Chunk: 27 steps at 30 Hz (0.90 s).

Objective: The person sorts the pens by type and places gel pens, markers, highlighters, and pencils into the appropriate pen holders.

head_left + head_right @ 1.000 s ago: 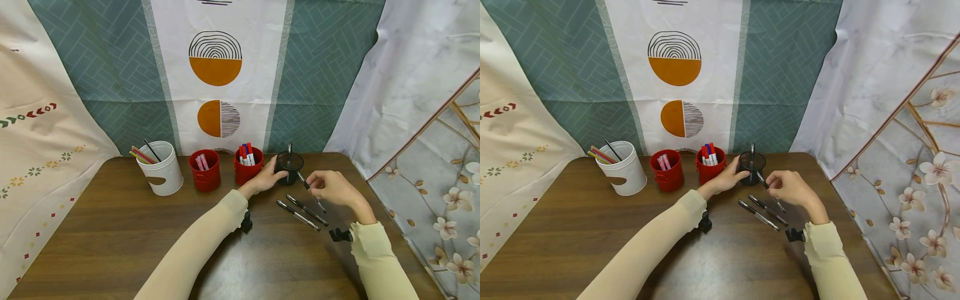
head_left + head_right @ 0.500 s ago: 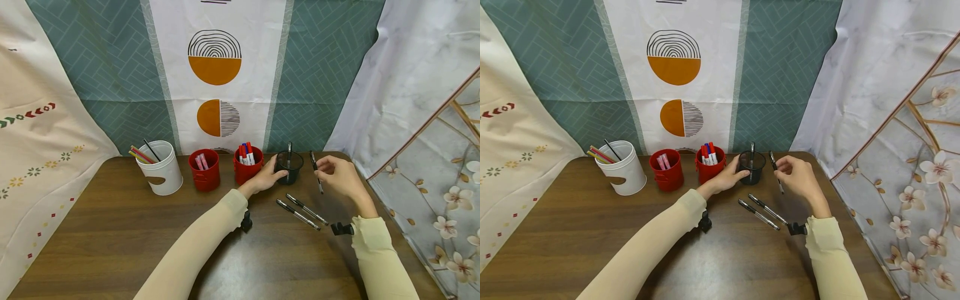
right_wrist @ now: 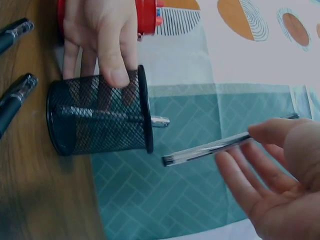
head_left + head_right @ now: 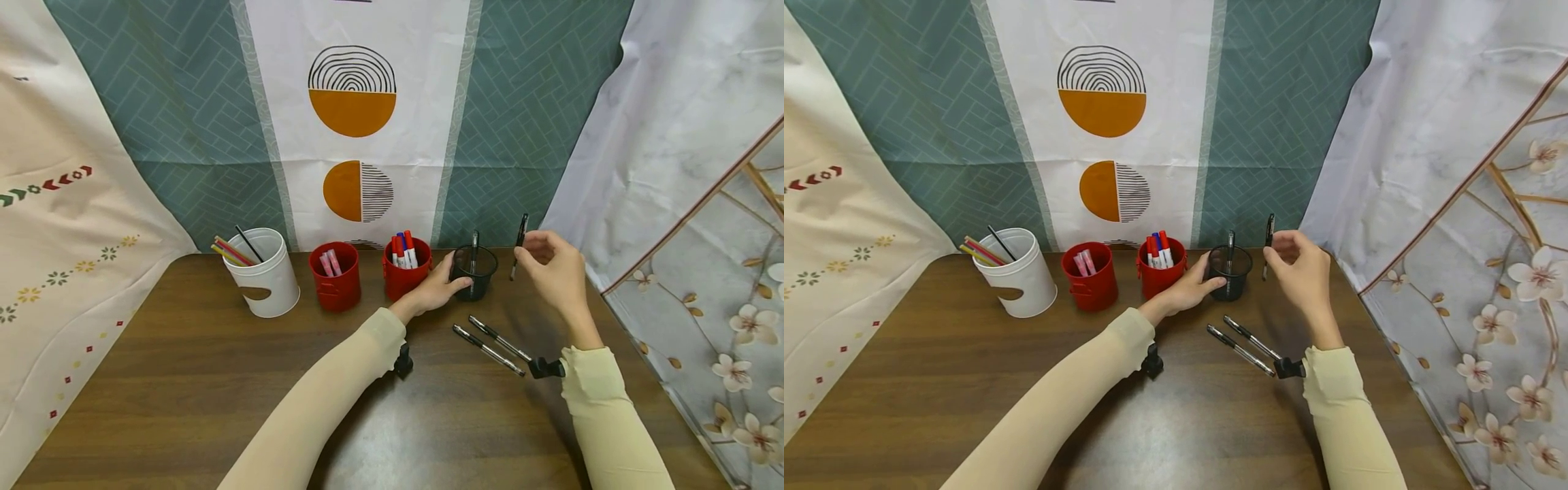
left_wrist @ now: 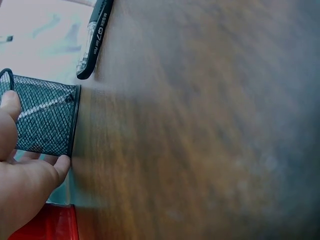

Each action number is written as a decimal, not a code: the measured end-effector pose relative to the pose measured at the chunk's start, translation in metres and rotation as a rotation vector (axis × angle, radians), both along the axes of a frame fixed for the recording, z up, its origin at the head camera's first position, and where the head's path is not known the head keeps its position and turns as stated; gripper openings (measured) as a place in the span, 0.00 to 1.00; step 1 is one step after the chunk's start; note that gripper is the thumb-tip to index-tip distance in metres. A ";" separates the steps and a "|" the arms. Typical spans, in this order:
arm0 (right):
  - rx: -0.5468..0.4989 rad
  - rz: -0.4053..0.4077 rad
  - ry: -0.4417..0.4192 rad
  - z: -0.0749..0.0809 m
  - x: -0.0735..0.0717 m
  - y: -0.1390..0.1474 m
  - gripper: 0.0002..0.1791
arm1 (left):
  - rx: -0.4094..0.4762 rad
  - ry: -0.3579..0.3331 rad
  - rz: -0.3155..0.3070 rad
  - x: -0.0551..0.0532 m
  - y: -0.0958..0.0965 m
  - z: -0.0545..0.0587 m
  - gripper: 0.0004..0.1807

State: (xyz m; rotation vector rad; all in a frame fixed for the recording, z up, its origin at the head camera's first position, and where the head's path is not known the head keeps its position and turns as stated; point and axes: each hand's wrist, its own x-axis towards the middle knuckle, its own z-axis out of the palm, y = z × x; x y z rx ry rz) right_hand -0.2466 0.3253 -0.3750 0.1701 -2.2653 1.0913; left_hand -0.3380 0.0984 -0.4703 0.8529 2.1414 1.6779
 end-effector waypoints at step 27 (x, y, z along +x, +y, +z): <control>-0.310 0.117 0.015 -0.002 -0.008 -0.040 0.16 | 0.004 0.013 -0.003 0.000 0.001 0.000 0.41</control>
